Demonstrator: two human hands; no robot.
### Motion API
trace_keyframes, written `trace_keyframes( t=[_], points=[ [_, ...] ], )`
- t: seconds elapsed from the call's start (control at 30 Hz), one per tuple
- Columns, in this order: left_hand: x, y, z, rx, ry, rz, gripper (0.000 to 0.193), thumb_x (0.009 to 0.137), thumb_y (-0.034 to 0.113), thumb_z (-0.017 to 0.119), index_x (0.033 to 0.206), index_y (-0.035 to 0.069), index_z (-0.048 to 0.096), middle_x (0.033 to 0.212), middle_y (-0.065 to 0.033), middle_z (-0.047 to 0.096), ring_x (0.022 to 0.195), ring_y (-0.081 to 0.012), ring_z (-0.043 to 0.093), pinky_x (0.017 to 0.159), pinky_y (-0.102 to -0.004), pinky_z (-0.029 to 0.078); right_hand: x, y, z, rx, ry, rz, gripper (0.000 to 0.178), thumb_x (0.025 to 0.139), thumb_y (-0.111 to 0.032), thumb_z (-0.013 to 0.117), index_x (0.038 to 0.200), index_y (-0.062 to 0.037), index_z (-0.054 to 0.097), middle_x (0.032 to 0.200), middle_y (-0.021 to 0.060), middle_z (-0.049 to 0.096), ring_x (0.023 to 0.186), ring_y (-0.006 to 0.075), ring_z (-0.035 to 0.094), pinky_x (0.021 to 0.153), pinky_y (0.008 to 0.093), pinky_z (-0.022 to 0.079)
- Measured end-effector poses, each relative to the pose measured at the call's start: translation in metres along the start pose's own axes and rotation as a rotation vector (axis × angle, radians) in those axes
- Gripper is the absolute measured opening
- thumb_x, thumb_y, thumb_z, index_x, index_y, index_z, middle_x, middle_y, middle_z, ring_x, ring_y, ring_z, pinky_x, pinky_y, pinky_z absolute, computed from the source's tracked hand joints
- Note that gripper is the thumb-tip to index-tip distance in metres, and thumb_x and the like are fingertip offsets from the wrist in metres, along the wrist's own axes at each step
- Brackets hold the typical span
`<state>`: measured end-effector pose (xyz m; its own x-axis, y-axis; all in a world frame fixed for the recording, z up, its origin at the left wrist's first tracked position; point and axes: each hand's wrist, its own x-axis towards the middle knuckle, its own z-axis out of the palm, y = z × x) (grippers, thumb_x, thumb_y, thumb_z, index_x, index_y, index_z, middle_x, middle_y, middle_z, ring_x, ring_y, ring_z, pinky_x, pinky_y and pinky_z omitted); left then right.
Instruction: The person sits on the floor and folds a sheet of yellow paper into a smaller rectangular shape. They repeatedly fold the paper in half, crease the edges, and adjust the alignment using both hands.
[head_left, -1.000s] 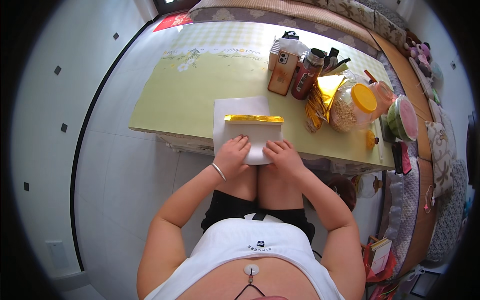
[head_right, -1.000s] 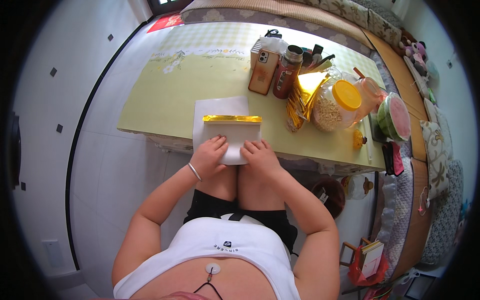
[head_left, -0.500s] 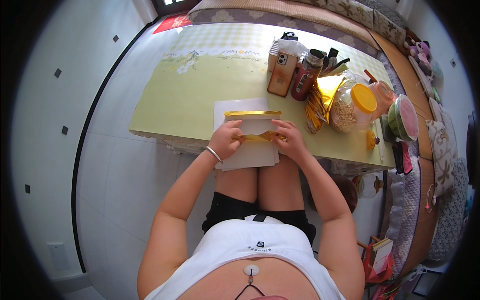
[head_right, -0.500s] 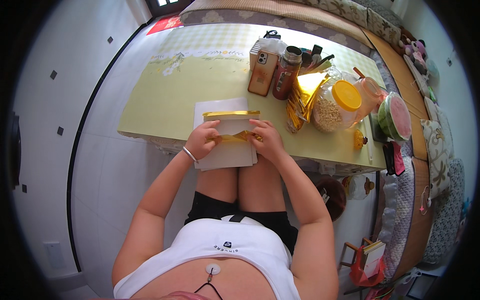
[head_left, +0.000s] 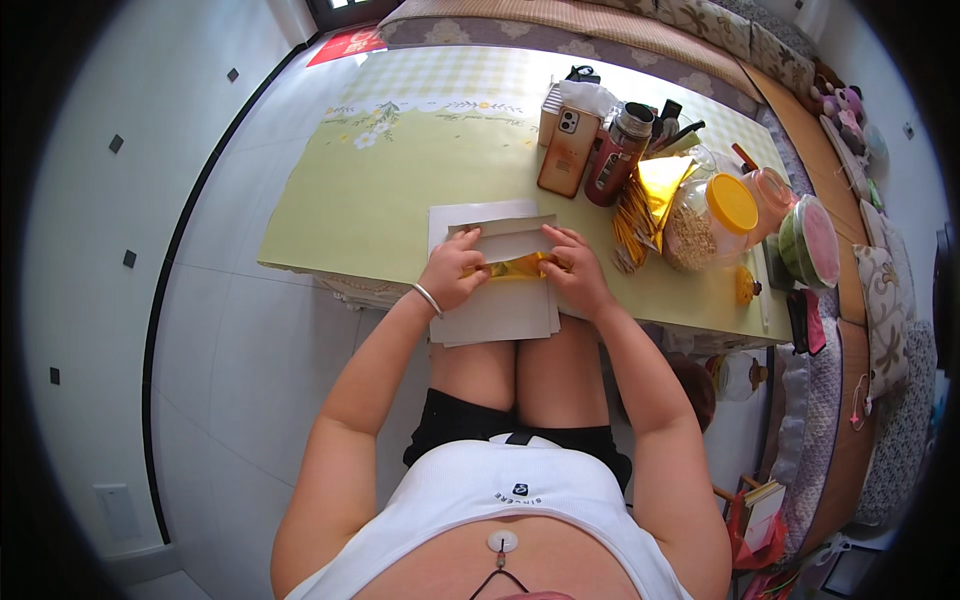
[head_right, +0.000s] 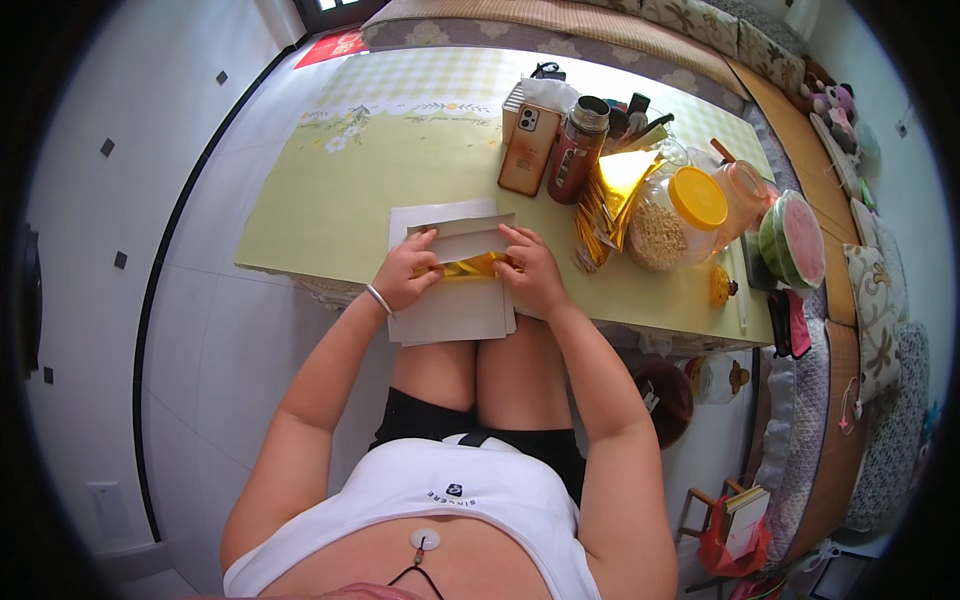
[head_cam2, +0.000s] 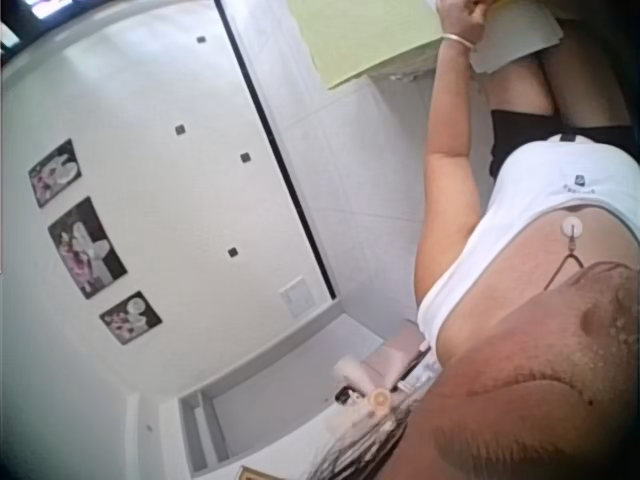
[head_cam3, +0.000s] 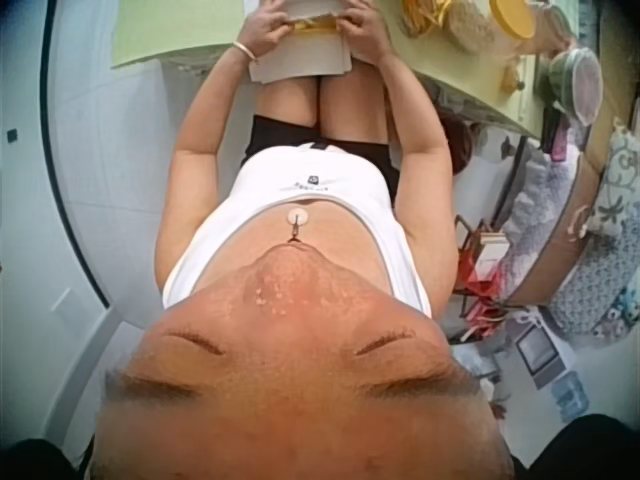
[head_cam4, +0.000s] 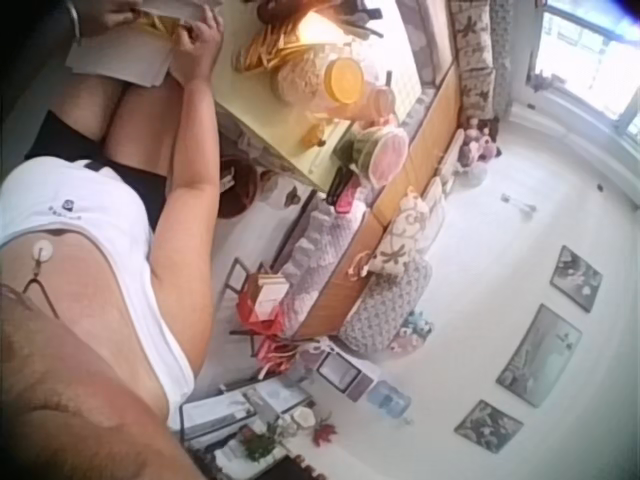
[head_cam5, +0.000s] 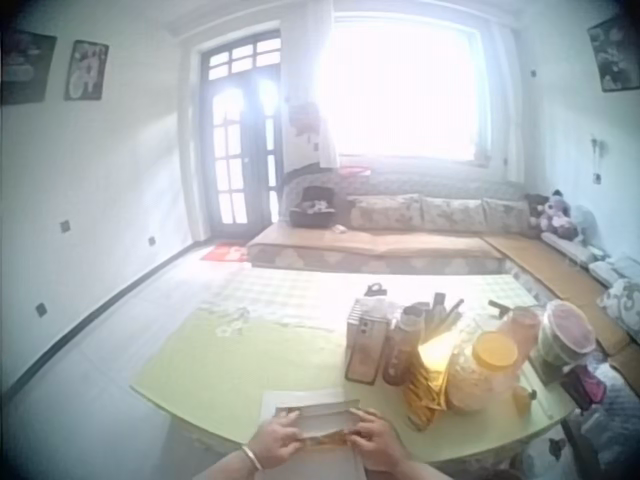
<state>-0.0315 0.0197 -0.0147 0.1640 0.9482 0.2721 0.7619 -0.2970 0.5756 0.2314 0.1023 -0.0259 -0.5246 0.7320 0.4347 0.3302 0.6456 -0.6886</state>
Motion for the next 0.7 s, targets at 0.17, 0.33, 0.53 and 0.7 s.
trace_keyframes(
  t=[0.17, 0.33, 0.53, 0.7],
  points=[
    [0.01, -0.02, 0.004, -0.254, 0.058, -0.182, 0.017, 0.086, 0.016, 0.07, 0.087, -0.001, 0.07, 0.127, -0.0245, 0.063, 0.125, -0.0371, 0.056, 0.101, -0.0403, 0.046, 0.012, 0.018, 0.01, 0.011, 0.069, 0.168, 0.023, 0.085, -0.021, 0.07, 0.081, 0.0014, 0.069, 0.122, 0.015, 0.067, 0.108, 0.0336, 0.059, 0.092, 0.0399, 0.048],
    [0.027, -0.015, 0.005, 0.017, 0.202, -0.301, 0.016, 0.081, 0.015, 0.072, 0.077, 0.0, 0.07, 0.089, -0.0133, 0.066, 0.092, -0.0323, 0.063, 0.085, -0.0409, 0.05, 0.036, 0.015, 0.02, -0.159, 0.156, 0.419, 0.026, 0.083, -0.031, 0.072, 0.082, -0.005, 0.071, 0.096, 0.0114, 0.066, 0.086, 0.0315, 0.063, 0.072, 0.044, 0.051],
    [0.036, -0.016, 0.026, 0.254, 0.39, -0.307, 0.013, 0.077, 0.013, 0.075, 0.07, 0.004, 0.068, 0.085, -0.0114, 0.063, 0.088, -0.031, 0.06, 0.083, -0.0419, 0.05, 0.048, 0.017, 0.035, -0.378, 0.25, 0.535, 0.025, 0.081, -0.036, 0.074, 0.077, -0.0116, 0.068, 0.088, 0.0087, 0.062, 0.084, 0.0311, 0.063, 0.069, 0.0462, 0.051],
    [0.036, -0.002, 0.023, 0.394, 0.406, -0.281, 0.021, 0.076, 0.013, 0.075, 0.092, 0.003, 0.068, 0.097, -0.0137, 0.064, 0.094, -0.0331, 0.06, 0.086, -0.0434, 0.05, 0.047, 0.013, 0.039, -0.43, 0.27, 0.522, 0.022, 0.081, -0.034, 0.075, 0.076, -0.0133, 0.067, 0.087, 0.0074, 0.061, 0.086, 0.0299, 0.062, 0.068, 0.0461, 0.051]
  ],
)
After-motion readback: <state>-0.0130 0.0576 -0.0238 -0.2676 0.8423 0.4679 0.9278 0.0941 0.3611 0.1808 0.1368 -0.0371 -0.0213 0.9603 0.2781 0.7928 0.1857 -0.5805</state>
